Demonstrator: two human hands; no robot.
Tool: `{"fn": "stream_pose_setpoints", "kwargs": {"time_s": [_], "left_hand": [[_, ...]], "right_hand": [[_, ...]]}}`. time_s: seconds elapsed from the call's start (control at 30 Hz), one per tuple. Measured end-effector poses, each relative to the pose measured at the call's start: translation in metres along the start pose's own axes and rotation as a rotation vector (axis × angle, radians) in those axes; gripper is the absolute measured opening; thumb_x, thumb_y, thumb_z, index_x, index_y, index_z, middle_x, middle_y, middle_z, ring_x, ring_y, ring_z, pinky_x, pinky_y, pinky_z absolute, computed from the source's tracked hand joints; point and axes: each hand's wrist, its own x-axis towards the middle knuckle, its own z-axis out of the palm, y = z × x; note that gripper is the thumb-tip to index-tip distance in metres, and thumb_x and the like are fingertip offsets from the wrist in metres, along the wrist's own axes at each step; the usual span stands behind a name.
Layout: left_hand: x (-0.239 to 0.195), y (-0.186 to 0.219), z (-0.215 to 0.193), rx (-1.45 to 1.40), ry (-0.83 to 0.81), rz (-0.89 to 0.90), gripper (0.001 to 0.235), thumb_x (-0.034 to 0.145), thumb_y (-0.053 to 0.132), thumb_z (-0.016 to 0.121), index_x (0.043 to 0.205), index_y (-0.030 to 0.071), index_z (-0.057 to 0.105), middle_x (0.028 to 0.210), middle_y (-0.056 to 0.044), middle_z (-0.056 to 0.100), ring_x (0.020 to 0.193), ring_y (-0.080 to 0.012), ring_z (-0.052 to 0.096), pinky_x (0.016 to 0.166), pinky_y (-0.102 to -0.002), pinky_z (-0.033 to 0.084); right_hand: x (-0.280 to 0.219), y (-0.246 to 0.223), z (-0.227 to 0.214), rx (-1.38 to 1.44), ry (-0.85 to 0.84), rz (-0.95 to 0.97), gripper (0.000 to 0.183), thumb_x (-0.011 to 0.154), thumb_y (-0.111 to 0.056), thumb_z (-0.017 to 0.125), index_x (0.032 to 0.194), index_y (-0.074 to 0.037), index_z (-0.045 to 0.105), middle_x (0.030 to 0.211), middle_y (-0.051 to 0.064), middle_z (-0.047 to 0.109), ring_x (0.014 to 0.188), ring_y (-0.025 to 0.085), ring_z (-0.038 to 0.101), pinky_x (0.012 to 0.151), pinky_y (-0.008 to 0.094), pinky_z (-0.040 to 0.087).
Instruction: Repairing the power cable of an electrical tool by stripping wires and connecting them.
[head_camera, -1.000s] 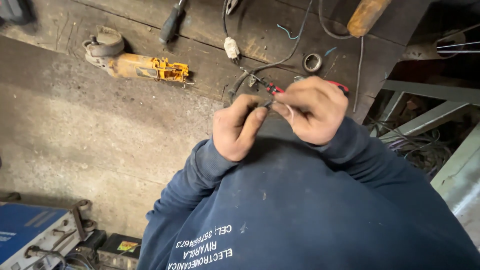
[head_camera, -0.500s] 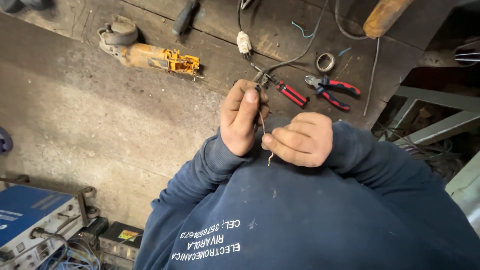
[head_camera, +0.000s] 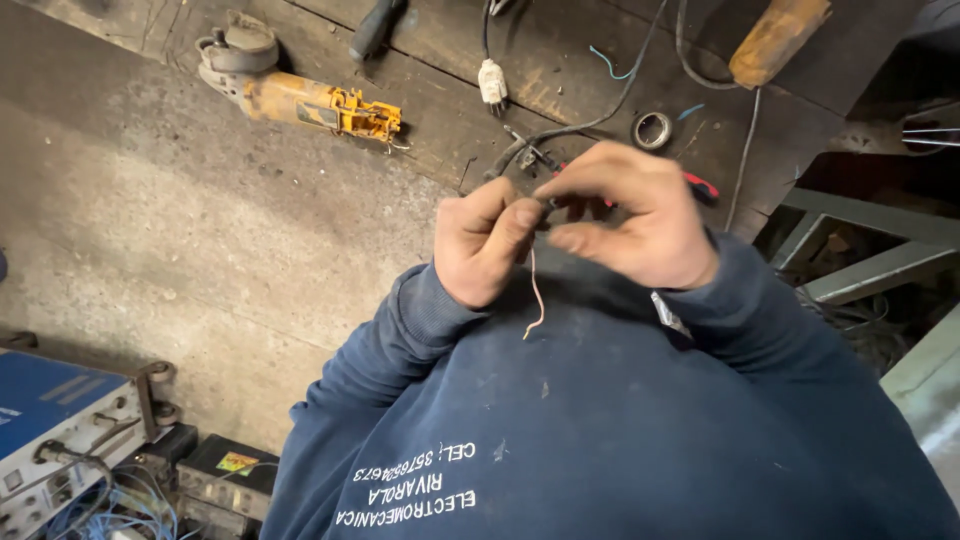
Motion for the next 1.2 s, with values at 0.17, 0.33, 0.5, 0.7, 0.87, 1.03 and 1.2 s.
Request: {"fn": "stream_pose_setpoints", "kwargs": {"time_s": [0.17, 0.33, 0.5, 0.7, 0.87, 1.03, 1.2], "left_hand": [[0.000, -0.002, -0.006, 0.201, 0.016, 0.095, 0.033, 0.107, 0.026, 0.062, 0.083, 0.003, 0.061, 0.062, -0.004, 0.059, 0.055, -0.0116, 0.060, 0.054, -0.027, 0.047], [0.011, 0.017, -0.010, 0.461, -0.014, 0.515, 0.020, 0.089, 0.017, 0.082, 0.090, 0.005, 0.067, 0.077, -0.010, 0.065, 0.066, -0.0271, 0.065, 0.063, -0.035, 0.050], [0.012, 0.033, -0.016, 0.419, -0.114, 0.450, 0.022, 0.087, 0.016, 0.084, 0.095, 0.003, 0.067, 0.082, -0.009, 0.066, 0.068, -0.0228, 0.067, 0.063, -0.033, 0.051], [0.005, 0.051, -0.018, 0.475, -0.165, 0.365, 0.018, 0.089, 0.014, 0.083, 0.097, 0.005, 0.070, 0.084, -0.008, 0.069, 0.071, -0.0233, 0.068, 0.067, -0.034, 0.051], [0.002, 0.052, -0.015, 0.505, -0.132, 0.343, 0.014, 0.094, 0.014, 0.079, 0.098, 0.005, 0.070, 0.083, -0.009, 0.068, 0.072, -0.0251, 0.068, 0.068, -0.035, 0.051], [0.001, 0.042, -0.008, 0.541, -0.053, 0.388, 0.011, 0.096, 0.011, 0.073, 0.102, 0.004, 0.068, 0.078, -0.010, 0.061, 0.068, -0.0283, 0.062, 0.065, -0.038, 0.047], [-0.004, 0.025, -0.003, 0.410, 0.000, 0.314, 0.010, 0.099, 0.010, 0.068, 0.103, 0.002, 0.068, 0.081, -0.010, 0.061, 0.070, -0.0242, 0.062, 0.067, -0.034, 0.048]], "right_hand": [[-0.001, 0.002, 0.013, 0.035, -0.003, -0.019, 0.030, 0.093, -0.024, 0.084, 0.111, -0.004, 0.073, 0.101, 0.007, 0.068, 0.084, 0.015, 0.065, 0.072, 0.028, 0.052], [-0.001, -0.003, 0.012, 0.098, 0.040, 0.020, 0.021, 0.093, -0.019, 0.079, 0.107, -0.005, 0.073, 0.096, 0.006, 0.067, 0.076, 0.013, 0.062, 0.064, 0.024, 0.047], [-0.002, 0.001, 0.011, 0.123, 0.069, -0.014, 0.019, 0.097, -0.019, 0.079, 0.107, -0.005, 0.072, 0.096, 0.006, 0.067, 0.081, 0.015, 0.064, 0.067, 0.025, 0.049], [-0.005, 0.007, 0.014, 0.178, 0.049, -0.035, 0.021, 0.097, -0.022, 0.080, 0.107, -0.005, 0.073, 0.095, 0.007, 0.067, 0.079, 0.016, 0.065, 0.069, 0.027, 0.049], [-0.001, 0.006, 0.015, 0.179, 0.057, -0.052, 0.022, 0.095, -0.023, 0.080, 0.106, -0.005, 0.073, 0.095, 0.007, 0.067, 0.079, 0.015, 0.064, 0.066, 0.027, 0.048], [-0.002, 0.012, 0.024, 0.196, 0.123, -0.060, 0.019, 0.100, -0.021, 0.077, 0.107, -0.004, 0.072, 0.098, 0.007, 0.067, 0.080, 0.014, 0.062, 0.067, 0.025, 0.047], [-0.008, 0.031, 0.048, 0.502, 0.146, 0.017, 0.018, 0.104, -0.022, 0.073, 0.109, -0.004, 0.069, 0.099, 0.005, 0.063, 0.078, 0.011, 0.057, 0.068, 0.025, 0.045]]}}
